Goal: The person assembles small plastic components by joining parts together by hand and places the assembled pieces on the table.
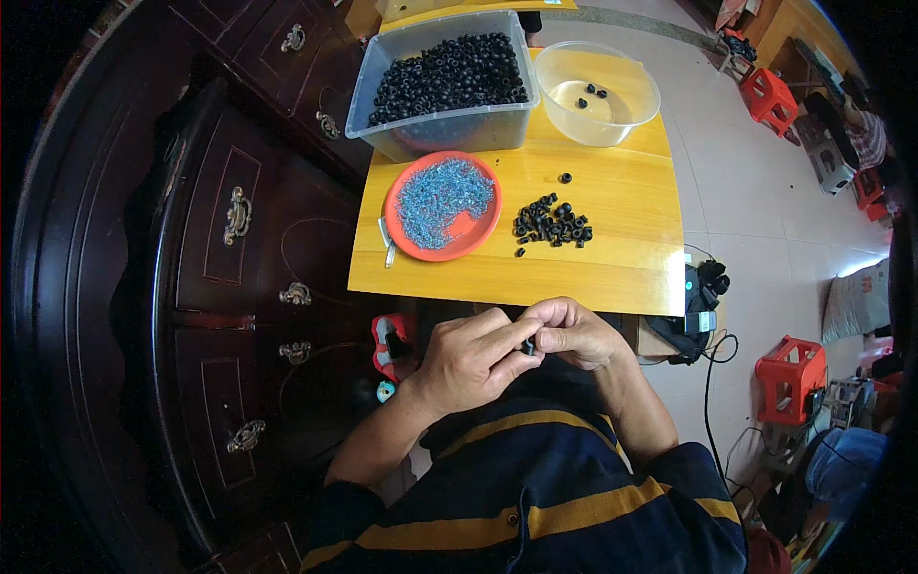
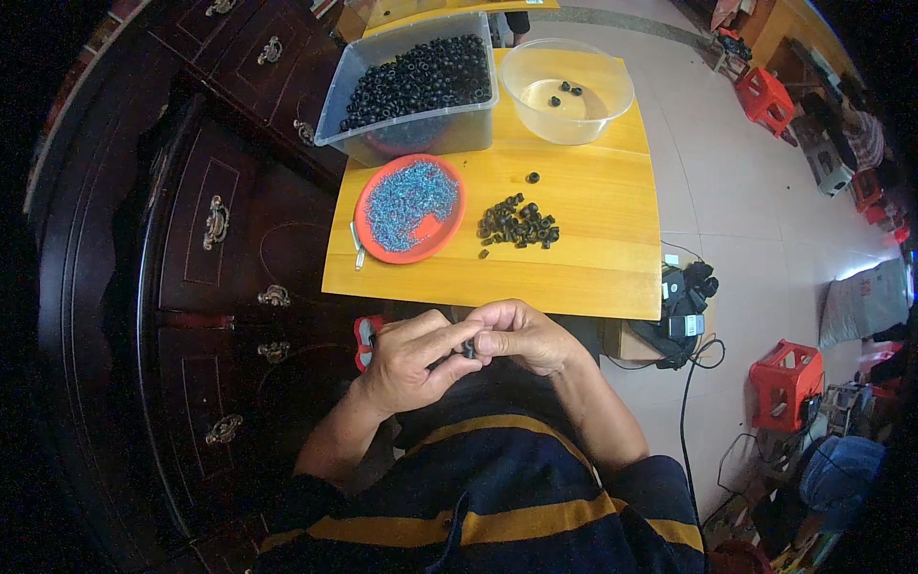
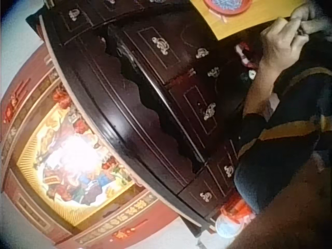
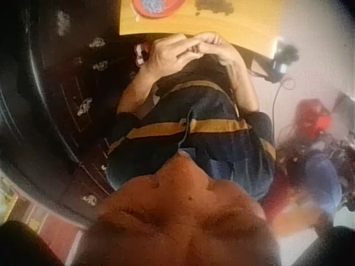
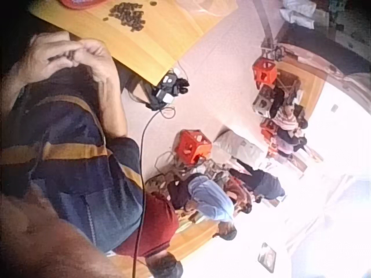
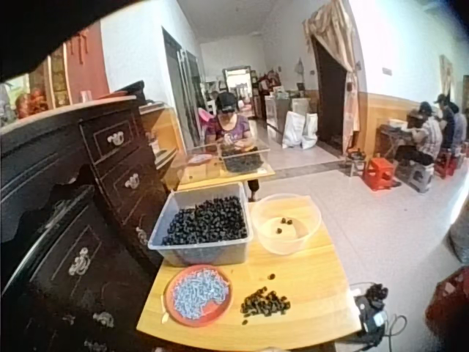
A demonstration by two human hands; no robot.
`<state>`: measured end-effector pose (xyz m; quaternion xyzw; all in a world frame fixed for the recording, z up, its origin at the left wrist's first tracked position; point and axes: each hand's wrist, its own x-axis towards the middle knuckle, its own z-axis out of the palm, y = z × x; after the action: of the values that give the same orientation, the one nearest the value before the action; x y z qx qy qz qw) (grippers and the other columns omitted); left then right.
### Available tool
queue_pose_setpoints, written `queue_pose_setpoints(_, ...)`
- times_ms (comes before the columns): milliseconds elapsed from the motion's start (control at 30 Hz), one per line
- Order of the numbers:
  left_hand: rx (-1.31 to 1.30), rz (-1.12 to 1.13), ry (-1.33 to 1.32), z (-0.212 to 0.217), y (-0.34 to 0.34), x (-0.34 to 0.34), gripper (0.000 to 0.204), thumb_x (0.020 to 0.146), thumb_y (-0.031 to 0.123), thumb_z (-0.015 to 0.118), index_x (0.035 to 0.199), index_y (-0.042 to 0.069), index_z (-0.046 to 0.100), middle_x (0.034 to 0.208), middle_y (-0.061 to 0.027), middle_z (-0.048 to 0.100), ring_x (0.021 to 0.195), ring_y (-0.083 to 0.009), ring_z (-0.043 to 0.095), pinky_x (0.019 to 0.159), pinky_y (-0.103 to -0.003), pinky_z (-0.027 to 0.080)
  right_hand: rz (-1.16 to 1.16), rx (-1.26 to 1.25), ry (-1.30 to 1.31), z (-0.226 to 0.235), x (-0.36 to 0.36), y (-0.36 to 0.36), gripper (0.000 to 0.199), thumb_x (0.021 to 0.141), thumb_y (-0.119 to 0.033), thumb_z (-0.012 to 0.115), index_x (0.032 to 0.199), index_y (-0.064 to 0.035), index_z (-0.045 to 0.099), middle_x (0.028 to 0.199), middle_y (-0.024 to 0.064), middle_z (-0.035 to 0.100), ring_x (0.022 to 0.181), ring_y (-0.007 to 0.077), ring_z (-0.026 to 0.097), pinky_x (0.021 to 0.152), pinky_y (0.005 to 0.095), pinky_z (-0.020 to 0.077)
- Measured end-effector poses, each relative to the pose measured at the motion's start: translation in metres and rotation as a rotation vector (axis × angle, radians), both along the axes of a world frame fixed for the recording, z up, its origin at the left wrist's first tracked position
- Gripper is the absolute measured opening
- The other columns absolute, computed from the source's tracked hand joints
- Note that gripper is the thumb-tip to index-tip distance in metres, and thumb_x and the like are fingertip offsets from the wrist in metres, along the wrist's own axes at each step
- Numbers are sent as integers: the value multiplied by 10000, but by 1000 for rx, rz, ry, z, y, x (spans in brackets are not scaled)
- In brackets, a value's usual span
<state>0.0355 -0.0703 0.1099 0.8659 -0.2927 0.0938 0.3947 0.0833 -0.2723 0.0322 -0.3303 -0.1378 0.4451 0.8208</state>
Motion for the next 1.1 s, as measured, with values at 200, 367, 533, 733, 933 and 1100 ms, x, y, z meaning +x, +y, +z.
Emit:
queue_pose_setpoints(200,-149,121,84,-2,-6,-9,380,762,128,826,1111,48,698,743,-50,583,606,-181,615,544,-317,504,-8,25,4,6,-1,6,221,924,-192,724,1056,-15,711,919,32,699,798,103,620,742,246,501)
queue_pose_setpoints(367,0,214,-234,-13,-3,-8,238,775,149,818,870,79,612,730,-49,567,596,-208,618,528,-322,502,-85,-40,5,6,-2,9,241,943,-188,698,1114,-19,712,976,36,712,844,99,618,777,252,490)
queue_pose_setpoints(533,133,221,-241,-17,1,-9,192,827,162,767,908,71,618,744,-57,564,591,-231,616,521,-343,497,-171,-139,-46,10,-7,15,252,947,-192,692,1122,-13,712,993,53,723,834,109,637,762,258,515)
queue_pose_setpoints(733,115,270,-190,-17,-2,-8,161,856,157,727,885,66,597,752,-75,574,602,-254,621,533,-366,500,-258,-183,-98,10,-8,15,222,931,-160,715,1116,-38,730,999,42,732,831,96,616,748,246,499)
queue_pose_setpoints(933,79,240,-157,-19,-2,-8,170,847,158,741,880,72,599,730,-76,570,602,-267,621,536,-375,496,-261,-205,-109,9,-7,12,232,924,-189,721,1080,-17,726,928,51,728,794,109,649,729,262,540)
queue_pose_setpoints(1100,73,224,-166,-19,1,-7,206,826,166,773,862,77,591,725,-77,571,608,-270,626,537,-374,495,-252,-182,-103,6,-7,10,222,928,-206,720,1043,-16,711,899,43,715,776,106,643,732,262,537)
